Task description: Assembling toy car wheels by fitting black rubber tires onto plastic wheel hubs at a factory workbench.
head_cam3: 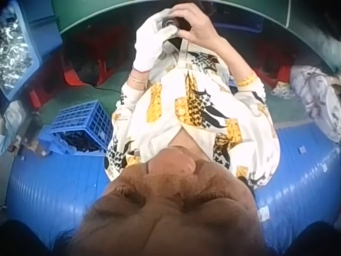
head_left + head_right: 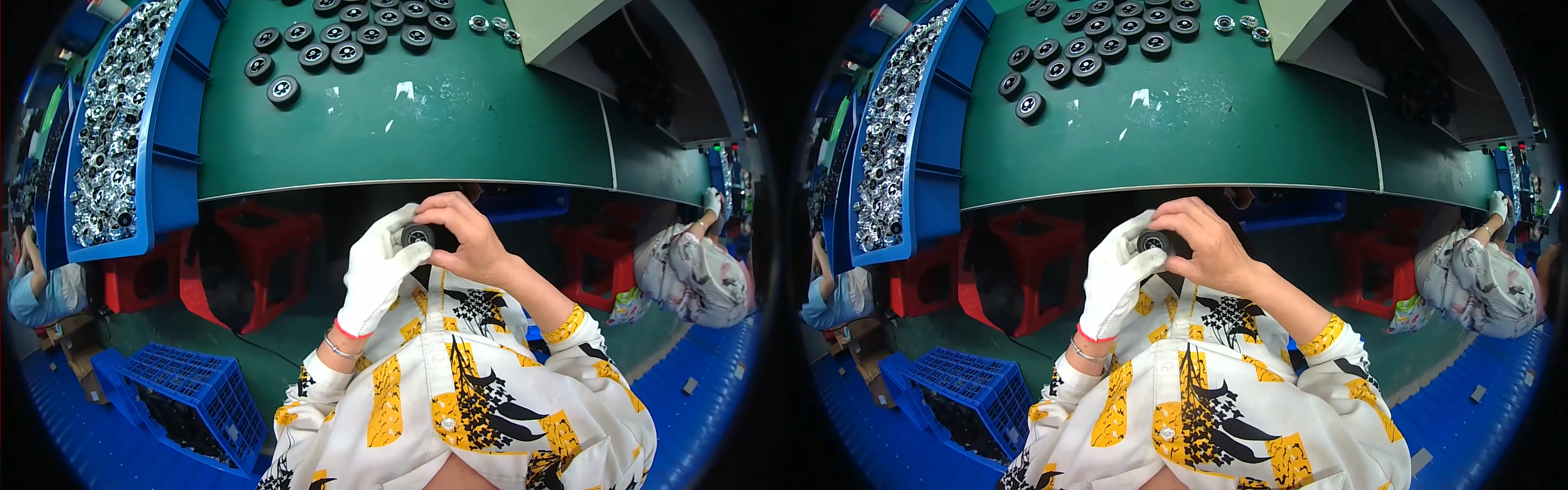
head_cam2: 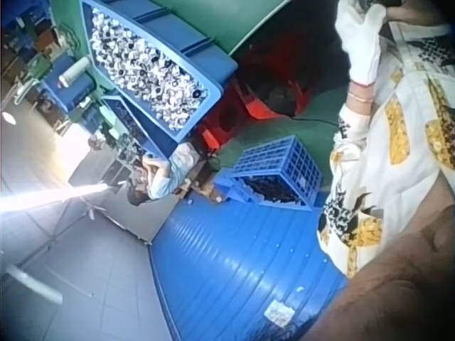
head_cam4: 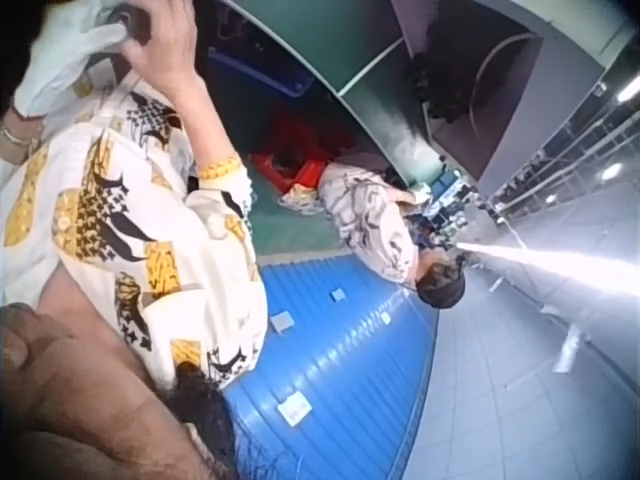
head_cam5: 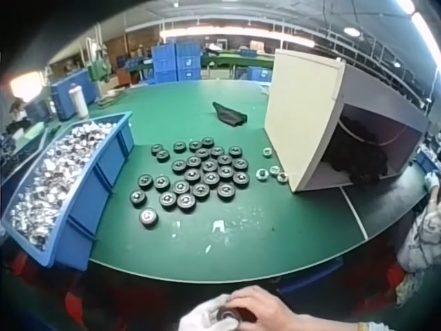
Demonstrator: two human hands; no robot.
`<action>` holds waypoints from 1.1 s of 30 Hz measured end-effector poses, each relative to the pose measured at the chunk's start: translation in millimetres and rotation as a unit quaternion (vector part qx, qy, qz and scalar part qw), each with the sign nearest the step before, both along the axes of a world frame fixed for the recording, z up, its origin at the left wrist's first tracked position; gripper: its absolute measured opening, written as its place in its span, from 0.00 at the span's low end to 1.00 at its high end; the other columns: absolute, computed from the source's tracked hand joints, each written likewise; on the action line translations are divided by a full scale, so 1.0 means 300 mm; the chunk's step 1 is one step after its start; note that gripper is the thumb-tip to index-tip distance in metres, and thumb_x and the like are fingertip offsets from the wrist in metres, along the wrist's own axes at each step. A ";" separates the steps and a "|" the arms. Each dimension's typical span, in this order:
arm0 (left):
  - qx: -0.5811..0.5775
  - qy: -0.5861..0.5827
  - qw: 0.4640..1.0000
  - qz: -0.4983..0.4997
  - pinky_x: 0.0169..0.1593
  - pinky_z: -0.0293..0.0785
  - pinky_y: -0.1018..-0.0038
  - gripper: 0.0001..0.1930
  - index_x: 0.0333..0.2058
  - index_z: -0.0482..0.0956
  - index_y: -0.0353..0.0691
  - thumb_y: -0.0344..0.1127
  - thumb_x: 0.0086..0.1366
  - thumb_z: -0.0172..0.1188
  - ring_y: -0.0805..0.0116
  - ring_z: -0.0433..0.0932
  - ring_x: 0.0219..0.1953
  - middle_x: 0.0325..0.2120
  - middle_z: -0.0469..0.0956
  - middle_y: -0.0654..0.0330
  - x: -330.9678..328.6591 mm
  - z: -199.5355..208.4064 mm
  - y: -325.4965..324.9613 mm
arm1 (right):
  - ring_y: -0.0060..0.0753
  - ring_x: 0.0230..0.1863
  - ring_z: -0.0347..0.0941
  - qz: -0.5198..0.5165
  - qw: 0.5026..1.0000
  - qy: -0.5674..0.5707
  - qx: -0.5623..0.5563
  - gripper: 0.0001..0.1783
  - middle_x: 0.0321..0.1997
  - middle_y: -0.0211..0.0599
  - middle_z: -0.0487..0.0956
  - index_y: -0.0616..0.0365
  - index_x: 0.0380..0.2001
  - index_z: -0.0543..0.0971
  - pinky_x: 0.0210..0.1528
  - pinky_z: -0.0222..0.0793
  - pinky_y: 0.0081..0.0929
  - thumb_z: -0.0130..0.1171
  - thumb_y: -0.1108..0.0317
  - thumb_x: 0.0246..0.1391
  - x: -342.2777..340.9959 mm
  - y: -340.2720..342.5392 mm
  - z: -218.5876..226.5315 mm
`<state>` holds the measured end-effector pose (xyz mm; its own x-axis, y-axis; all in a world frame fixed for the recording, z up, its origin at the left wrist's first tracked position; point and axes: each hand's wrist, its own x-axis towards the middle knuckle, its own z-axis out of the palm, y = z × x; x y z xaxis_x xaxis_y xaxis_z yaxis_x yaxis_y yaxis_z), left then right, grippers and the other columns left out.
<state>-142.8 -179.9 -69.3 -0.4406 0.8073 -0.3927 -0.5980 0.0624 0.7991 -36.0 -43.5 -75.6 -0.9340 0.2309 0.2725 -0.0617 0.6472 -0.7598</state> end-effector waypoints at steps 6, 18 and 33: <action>0.012 -0.038 0.998 0.046 0.48 0.73 0.78 0.27 0.57 0.63 0.25 0.22 0.59 0.59 0.70 0.73 0.48 0.49 0.72 0.53 0.027 -0.017 -0.005 | 0.44 0.45 0.70 -0.084 0.996 0.028 -0.007 0.31 0.42 0.38 0.73 0.58 0.42 0.73 0.48 0.69 0.34 0.70 0.75 0.28 -0.003 -0.043 0.005; 0.042 -0.050 0.996 0.058 0.51 0.72 0.76 0.28 0.57 0.62 0.25 0.21 0.58 0.58 0.69 0.73 0.49 0.50 0.70 0.51 0.048 -0.013 0.004 | 0.46 0.45 0.70 -0.168 0.984 0.052 -0.005 0.28 0.44 0.42 0.72 0.60 0.40 0.73 0.47 0.68 0.36 0.69 0.75 0.29 0.001 -0.083 -0.034; 0.043 -0.044 0.996 0.058 0.50 0.71 0.78 0.29 0.58 0.60 0.24 0.22 0.58 0.58 0.70 0.74 0.47 0.49 0.72 0.50 0.043 -0.002 -0.003 | 0.45 0.43 0.71 -0.179 0.984 0.014 0.011 0.27 0.42 0.41 0.73 0.58 0.39 0.71 0.46 0.68 0.35 0.69 0.73 0.29 0.022 -0.085 -0.011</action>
<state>-129.8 -180.7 -70.0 -0.5005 0.7852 -0.3645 -0.6644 -0.0785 0.7432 -29.3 -69.1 -79.0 -0.7863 0.5370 0.3055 0.1529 0.6482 -0.7459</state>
